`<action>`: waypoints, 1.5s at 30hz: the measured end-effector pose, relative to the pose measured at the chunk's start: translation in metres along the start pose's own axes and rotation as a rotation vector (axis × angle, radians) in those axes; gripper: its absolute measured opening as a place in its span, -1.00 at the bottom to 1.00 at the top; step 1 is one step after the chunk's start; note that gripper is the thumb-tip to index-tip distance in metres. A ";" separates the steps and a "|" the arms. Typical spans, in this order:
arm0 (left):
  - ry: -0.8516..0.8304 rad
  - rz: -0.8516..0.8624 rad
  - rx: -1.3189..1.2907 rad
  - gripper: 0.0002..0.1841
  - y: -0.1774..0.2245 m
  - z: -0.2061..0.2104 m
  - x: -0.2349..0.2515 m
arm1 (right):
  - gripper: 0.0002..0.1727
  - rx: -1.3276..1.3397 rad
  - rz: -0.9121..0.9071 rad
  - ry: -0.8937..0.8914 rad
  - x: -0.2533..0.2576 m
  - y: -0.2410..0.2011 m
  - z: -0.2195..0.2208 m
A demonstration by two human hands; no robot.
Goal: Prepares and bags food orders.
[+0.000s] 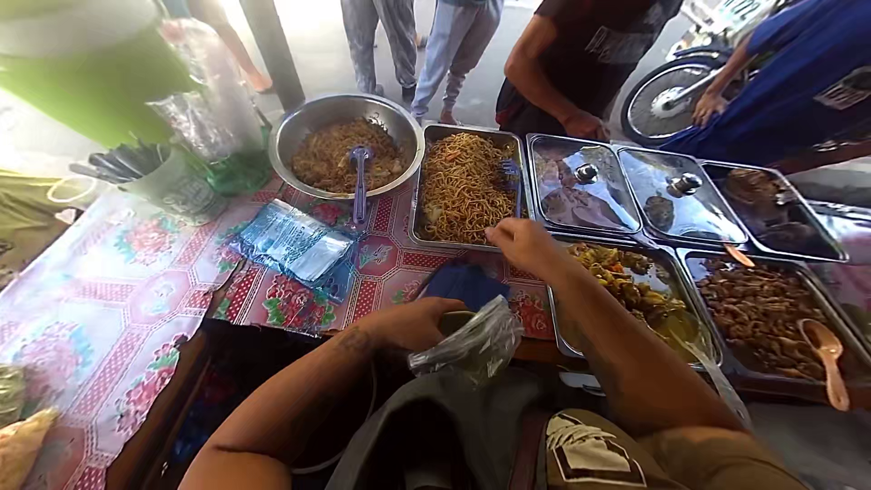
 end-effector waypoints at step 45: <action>0.975 0.234 -0.714 -0.64 -0.026 -0.140 0.084 | -0.45 -0.407 0.336 0.027 0.089 0.082 -0.100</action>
Point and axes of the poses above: each hand's wrist, its own x-axis towards the middle knuckle, its own z-axis out of the palm, y = z × x, the point moved 3 cm from there along x, towards the middle knuckle, and after that the axes turned 4 degrees about -y, right-handed, at the moved point
